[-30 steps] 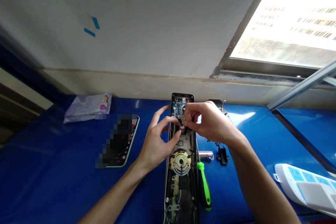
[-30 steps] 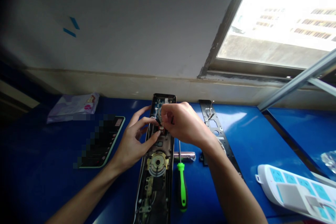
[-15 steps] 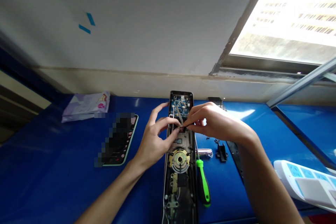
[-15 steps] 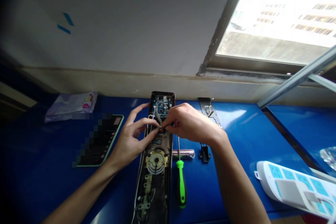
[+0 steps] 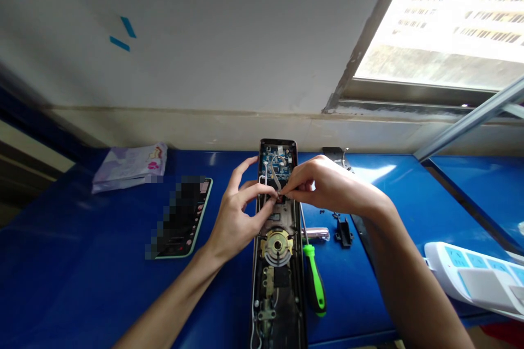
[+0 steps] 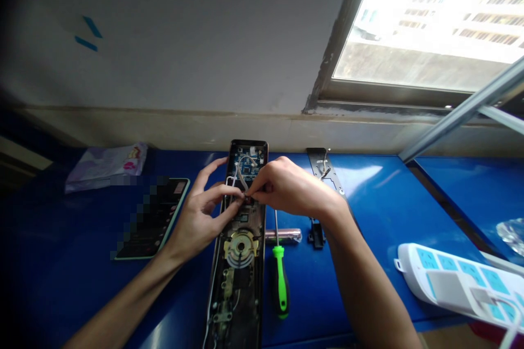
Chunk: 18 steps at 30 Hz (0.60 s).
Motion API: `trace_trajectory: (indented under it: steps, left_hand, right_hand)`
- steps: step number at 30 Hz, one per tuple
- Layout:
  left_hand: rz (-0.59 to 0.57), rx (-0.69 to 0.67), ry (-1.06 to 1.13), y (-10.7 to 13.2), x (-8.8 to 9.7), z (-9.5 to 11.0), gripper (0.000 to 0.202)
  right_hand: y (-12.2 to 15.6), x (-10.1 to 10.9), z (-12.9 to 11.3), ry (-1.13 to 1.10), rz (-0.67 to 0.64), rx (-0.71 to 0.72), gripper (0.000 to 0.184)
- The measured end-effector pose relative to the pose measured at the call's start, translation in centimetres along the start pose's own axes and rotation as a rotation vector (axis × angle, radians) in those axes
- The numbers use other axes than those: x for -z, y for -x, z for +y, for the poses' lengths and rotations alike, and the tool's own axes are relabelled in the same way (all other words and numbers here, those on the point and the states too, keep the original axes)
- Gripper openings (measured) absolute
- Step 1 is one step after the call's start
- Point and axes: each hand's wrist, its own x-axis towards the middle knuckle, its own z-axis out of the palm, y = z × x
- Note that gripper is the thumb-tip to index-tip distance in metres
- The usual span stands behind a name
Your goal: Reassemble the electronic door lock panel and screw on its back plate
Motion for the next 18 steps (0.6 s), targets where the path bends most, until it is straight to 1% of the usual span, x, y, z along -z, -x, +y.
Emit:
trace_trajectory:
  steps: [4, 7, 8, 10, 12, 13, 14, 15, 16, 18]
  left_hand:
    - [0.002, 0.014, -0.003, 0.0, 0.1, 0.3, 0.007]
    - [-0.001, 0.007, -0.041, 0.1, 0.3, 0.6, 0.021]
    - [0.007, -0.018, -0.088, 0.1, 0.3, 0.8, 0.027]
    - [0.055, -0.114, -0.215, 0.0, 0.3, 1.4, 0.035]
    - [0.110, -0.254, -0.324, -0.3, 0.1, 2.4, 0.034]
    - [0.117, -0.322, -0.354, -0.6, -0.1, 3.0, 0.032]
    - [0.104, -0.390, -0.371, -0.9, -0.3, 3.6, 0.028]
    - [0.071, -0.449, -0.382, -1.2, -0.7, 4.2, 0.024]
    - [0.023, -0.497, -0.386, -1.6, -1.1, 4.7, 0.020]
    - [-0.126, -0.576, -0.397, -2.3, -2.2, 5.5, 0.017]
  right_hand:
    - [0.2, 0.5, 0.3, -0.012, -0.037, 0.006, 0.023]
    - [1.1, 1.6, 0.6, -0.037, -0.039, 0.010, 0.020]
    - [1.5, 2.1, 0.7, -0.044, -0.024, 0.001, 0.017]
    - [2.4, 3.2, 1.1, -0.027, 0.032, -0.056, 0.013]
    - [3.2, 4.1, 1.8, 0.059, 0.049, -0.220, 0.010]
    - [3.4, 4.4, 2.3, 0.110, 0.025, -0.331, 0.009]
    - [3.6, 4.5, 2.8, 0.158, -0.027, -0.449, 0.008]
    - [3.6, 4.5, 3.3, 0.183, -0.095, -0.541, 0.009]
    - [3.6, 4.4, 3.9, 0.184, -0.152, -0.598, 0.013]
    - [3.4, 3.7, 5.0, 0.168, -0.249, -0.700, 0.016]
